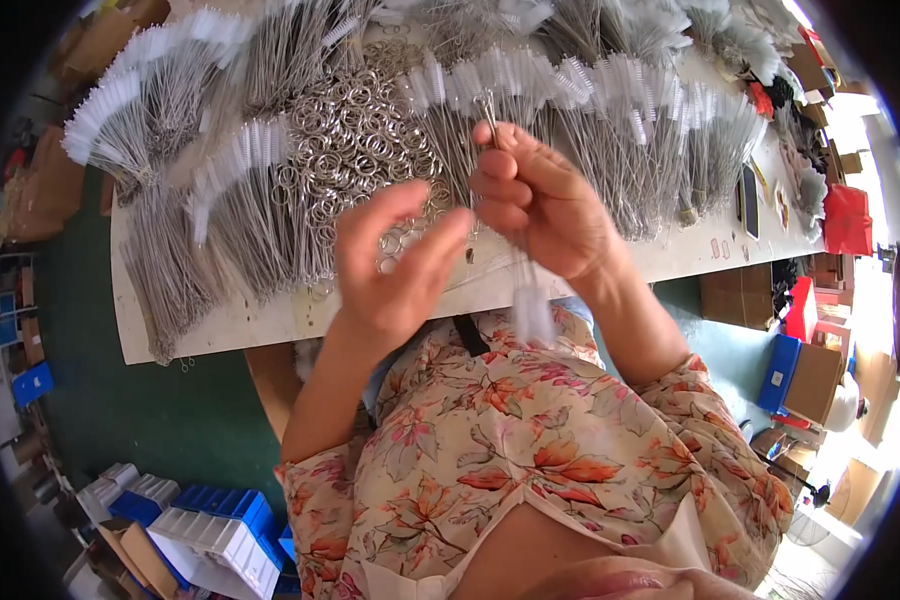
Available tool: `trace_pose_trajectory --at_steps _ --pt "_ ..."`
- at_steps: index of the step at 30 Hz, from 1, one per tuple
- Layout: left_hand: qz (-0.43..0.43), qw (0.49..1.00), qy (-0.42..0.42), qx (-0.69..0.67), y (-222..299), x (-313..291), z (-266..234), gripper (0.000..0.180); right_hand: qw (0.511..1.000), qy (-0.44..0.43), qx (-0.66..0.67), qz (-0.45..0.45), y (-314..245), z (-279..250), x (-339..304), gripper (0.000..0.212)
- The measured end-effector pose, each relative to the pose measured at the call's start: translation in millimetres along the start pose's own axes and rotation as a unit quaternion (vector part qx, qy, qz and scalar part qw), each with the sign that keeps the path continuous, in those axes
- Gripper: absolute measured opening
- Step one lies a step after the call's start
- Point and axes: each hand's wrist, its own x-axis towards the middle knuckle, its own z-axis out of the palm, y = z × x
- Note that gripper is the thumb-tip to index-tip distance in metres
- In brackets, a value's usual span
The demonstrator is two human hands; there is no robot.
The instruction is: The recorder is manually attaching small metal rings to plastic brush heads at an assembly station.
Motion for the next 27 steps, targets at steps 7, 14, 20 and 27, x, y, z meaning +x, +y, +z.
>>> trace_pose_trajectory --at_steps 7,14,20,27 --pt "-0.22 0.876 -0.208 -0.375 2 31 -20 0.104 0.836 -0.058 -0.543 -0.05 28 27 -9 0.013" --pt "-0.197 0.911 -0.133 -0.337 -2 12 -23 0.025 0.858 -0.046 -0.499 0.114 3 35 -27 0.019" --pt "-0.138 0.927 -0.161 -0.31 21 -6 -4 0.021 0.863 -0.022 -0.434 0.257 -10 13 -57 0.019" --pt "-0.359 0.909 -0.204 -0.044 19 -66 -16 0.023 0.239 0.145 -0.944 0.173 -44 -64 -144 0.009"
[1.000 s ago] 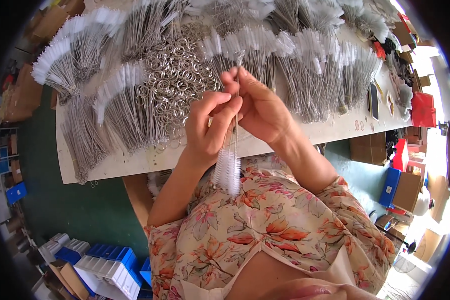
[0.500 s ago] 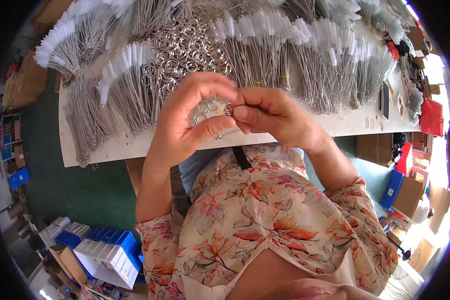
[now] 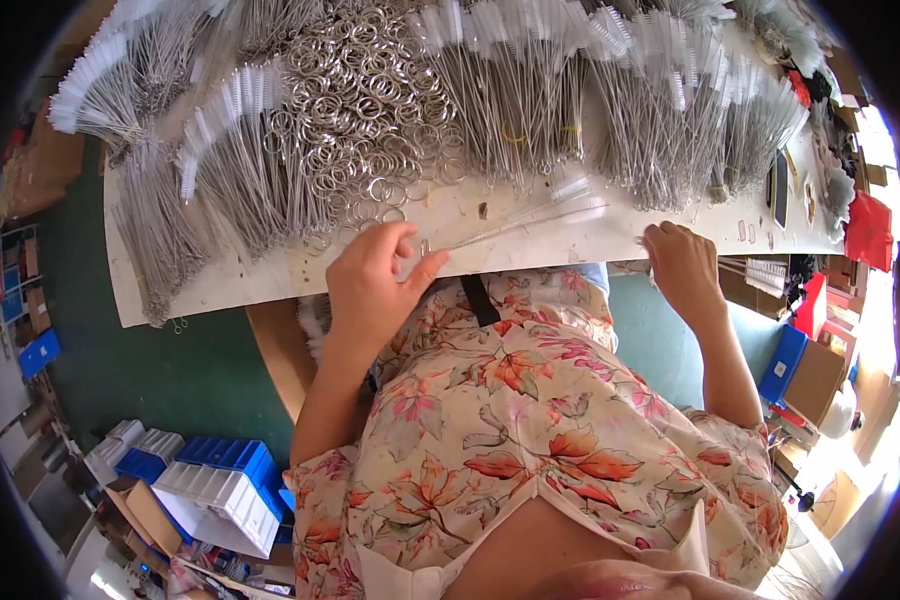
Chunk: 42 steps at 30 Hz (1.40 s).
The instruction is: The recorder is manually attaching small metal rings to plastic brush heads at an assembly station.
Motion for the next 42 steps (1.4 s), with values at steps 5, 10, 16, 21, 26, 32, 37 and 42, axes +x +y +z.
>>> trace_pose_trajectory --at_steps 5,10,16,21,26,32,37,42 --pt "0.009 0.991 -0.004 0.134 -11 -7 15 0.014 0.94 0.148 0.293 -0.095 -28 22 11 0.015" --pt "-0.098 0.983 0.028 -0.154 12 2 -6 0.013 0.834 0.164 0.45 -0.274 -130 -18 41 0.008" --pt "0.044 0.98 -0.004 -0.195 26 22 -45 0.012 0.819 0.12 0.451 -0.335 -147 -30 61 0.005" --pt "0.073 0.962 -0.056 -0.258 36 30 -64 0.018 0.722 -0.075 0.613 -0.311 -133 -60 59 0.011" --pt "0.142 0.967 -0.026 -0.211 38 36 -58 0.024 0.689 -0.155 0.646 -0.289 -127 -68 59 0.019" --pt "0.162 0.958 0.088 -0.22 65 38 -52 0.032 0.532 -0.151 0.795 -0.251 -125 -75 59 0.017" --pt "0.236 0.95 0.147 -0.145 74 48 -55 0.032 0.512 -0.072 0.827 -0.222 -139 -104 53 0.018" --pt "0.234 0.951 0.159 -0.121 72 56 -60 0.031 0.514 -0.064 0.825 -0.226 -140 -107 61 0.017"
